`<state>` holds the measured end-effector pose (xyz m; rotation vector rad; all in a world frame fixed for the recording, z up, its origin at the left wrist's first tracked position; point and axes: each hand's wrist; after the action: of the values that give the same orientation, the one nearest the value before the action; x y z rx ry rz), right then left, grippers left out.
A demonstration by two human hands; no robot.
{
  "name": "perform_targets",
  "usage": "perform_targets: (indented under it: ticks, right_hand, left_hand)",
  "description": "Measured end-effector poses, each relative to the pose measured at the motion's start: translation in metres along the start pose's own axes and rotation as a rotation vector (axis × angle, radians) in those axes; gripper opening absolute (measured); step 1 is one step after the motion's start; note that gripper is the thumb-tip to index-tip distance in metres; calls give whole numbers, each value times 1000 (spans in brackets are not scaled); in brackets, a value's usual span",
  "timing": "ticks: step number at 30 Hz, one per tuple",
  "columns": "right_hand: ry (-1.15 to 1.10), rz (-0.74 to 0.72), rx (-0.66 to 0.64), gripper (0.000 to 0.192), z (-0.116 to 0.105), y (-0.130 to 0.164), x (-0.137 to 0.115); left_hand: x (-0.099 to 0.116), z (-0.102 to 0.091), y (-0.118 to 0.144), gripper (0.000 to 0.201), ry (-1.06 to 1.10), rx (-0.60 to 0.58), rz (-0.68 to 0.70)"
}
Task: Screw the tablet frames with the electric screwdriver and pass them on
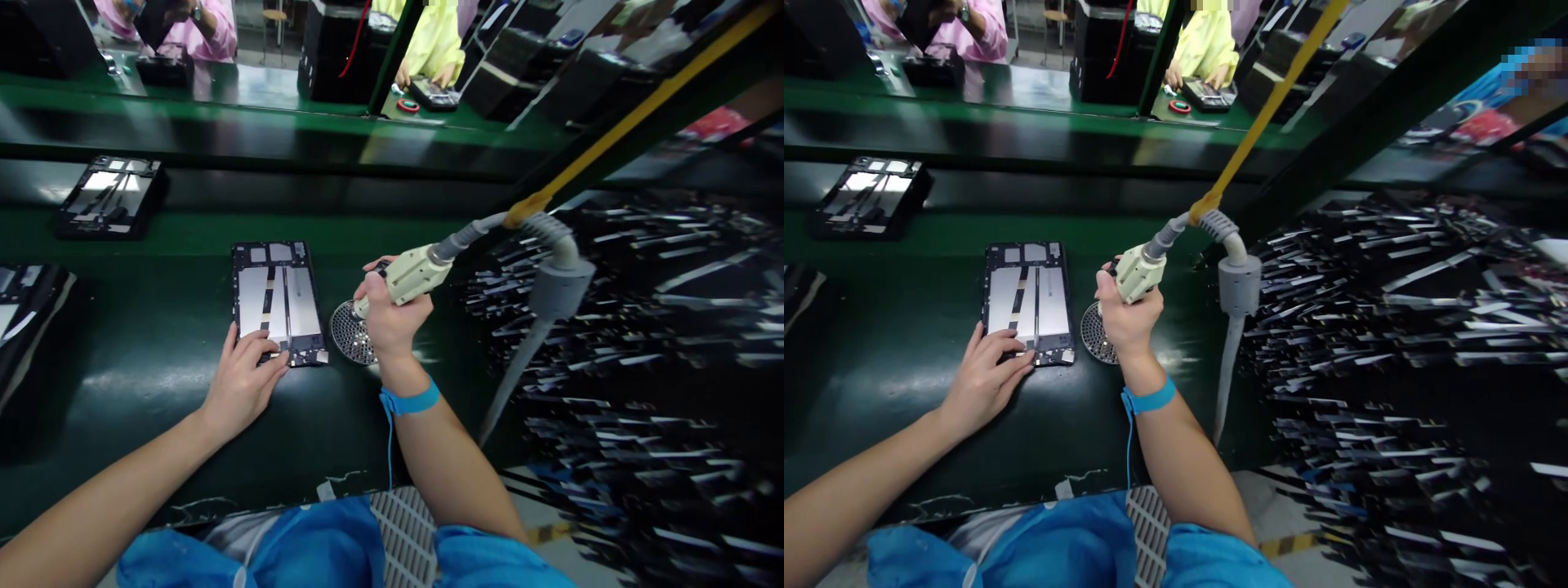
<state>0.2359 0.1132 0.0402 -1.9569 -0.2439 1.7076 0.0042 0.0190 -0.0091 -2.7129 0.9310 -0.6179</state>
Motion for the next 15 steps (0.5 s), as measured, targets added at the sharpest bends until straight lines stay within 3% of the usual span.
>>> perform_targets:
  ticks: [7,15]
  right_hand:
    - [38,-2,38,20,-10,5,4]
    - [44,-6,49,22,-7,0,7]
  left_hand:
    - [1,-2,0,19,1,-37,-3]
    - [2,-1,1,19,1,-26,-23]
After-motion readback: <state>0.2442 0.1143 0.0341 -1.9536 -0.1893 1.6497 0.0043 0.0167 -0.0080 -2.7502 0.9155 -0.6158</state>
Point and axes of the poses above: each hand's wrist, its own y-axis away from the middle knuckle, its own z-axis out of the palm, x = y × z, and after that the axes turned 12 degrees about -x, right-handed
